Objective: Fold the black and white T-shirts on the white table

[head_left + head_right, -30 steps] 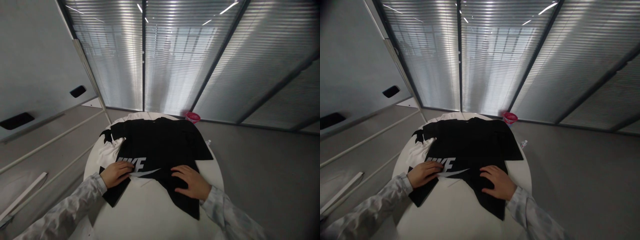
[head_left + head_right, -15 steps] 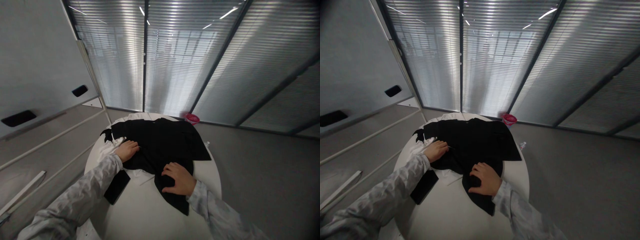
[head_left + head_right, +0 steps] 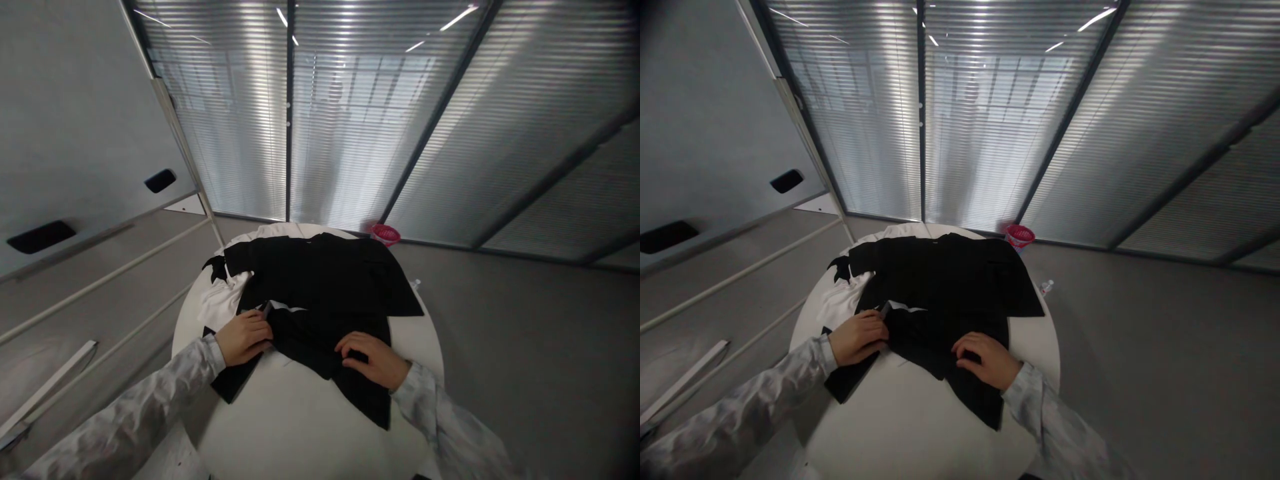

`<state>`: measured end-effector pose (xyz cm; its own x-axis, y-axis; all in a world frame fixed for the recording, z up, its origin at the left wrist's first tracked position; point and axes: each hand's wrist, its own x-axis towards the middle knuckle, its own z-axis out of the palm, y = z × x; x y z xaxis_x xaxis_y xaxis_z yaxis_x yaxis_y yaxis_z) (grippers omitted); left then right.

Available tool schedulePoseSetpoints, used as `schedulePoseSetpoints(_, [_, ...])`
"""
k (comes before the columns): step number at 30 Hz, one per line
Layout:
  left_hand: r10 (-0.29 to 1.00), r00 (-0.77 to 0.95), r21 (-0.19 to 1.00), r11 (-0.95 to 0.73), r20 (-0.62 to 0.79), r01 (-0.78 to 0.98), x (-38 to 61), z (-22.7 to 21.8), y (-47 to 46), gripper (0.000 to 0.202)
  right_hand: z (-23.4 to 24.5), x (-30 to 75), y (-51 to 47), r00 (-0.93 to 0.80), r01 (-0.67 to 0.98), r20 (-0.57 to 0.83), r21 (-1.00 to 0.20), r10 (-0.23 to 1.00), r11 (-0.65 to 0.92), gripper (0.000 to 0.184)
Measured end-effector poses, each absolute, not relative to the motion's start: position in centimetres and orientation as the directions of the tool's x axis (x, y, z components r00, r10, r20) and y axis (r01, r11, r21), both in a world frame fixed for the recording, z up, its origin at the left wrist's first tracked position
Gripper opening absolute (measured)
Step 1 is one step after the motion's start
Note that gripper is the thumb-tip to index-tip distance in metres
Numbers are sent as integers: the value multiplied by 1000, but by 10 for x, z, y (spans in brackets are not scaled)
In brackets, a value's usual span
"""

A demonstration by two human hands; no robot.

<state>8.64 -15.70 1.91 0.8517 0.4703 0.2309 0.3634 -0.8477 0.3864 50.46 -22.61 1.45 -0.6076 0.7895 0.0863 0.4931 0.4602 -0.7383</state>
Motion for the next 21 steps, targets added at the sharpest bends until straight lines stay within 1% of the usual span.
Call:
schedulePoseSetpoints(2, [541,831,568,-728,131,384,87,27,-169,21,21,510,-230,-636,491,5,-768,771,411,21])
schedulePoseSetpoints(3, [545,837,665,-645,55,377,87,28,-176,24,25,512,-233,-653,490,-40,-783,756,382,24])
schedulePoseSetpoints(5, [481,868,838,-417,-125,351,88,26,-192,37,34,514,-238,-682,486,-122,-813,721,322,30])
schedulePoseSetpoints(6, [428,880,893,-284,-208,349,88,24,-198,45,38,514,-239,-692,482,-157,-827,704,290,32])
schedulePoseSetpoints(8, [348,882,932,-57,-317,357,91,21,-205,57,48,516,-237,-699,478,-208,-848,685,230,35])
schedulePoseSetpoints(9, [336,880,935,8,-336,354,92,21,-203,59,52,518,-233,-682,485,-215,-849,699,211,36])
schedulePoseSetpoints(10, [354,875,939,34,-331,342,92,22,-196,59,55,522,-226,-649,499,-204,-842,733,207,36])
schedulePoseSetpoints(11, [405,862,946,19,-304,325,92,25,-185,57,56,527,-216,-598,524,-170,-823,783,221,35])
schedulePoseSetpoints(12, [486,834,948,-32,-262,316,92,29,-170,55,55,535,-202,-527,560,-109,-790,843,248,34])
schedulePoseSetpoints(13, [600,774,936,-116,-202,333,90,33,-151,52,51,544,-186,-444,606,-24,-744,896,281,33])
schedulePoseSetpoints(14, [730,673,891,-223,-117,396,86,37,-129,50,46,555,-168,-358,660,71,-686,931,306,32])
schedulePoseSetpoints(15, [840,542,813,-299,-24,500,82,40,-106,50,39,566,-147,-264,710,175,-631,948,314,33])
schedulePoseSetpoints(16, [910,409,724,-325,66,609,76,42,-81,49,31,578,-126,-167,753,270,-586,948,300,34])
schedulePoseSetpoints(17, [950,271,646,-303,151,700,70,43,-56,48,22,590,-104,-71,790,337,-556,939,259,37])
schedulePoseSetpoints(18, [964,166,578,-259,209,774,64,42,-33,48,14,601,-83,13,822,361,-534,932,195,41])
schedulePoseSetpoints(19, [970,96,510,-200,224,837,57,41,-10,51,6,610,-63,107,844,359,-526,927,106,45])
schedulePoseSetpoints(21, [983,-27,412,-51,183,910,47,35,28,67,-4,622,-29,244,858,299,-510,922,-62,56])
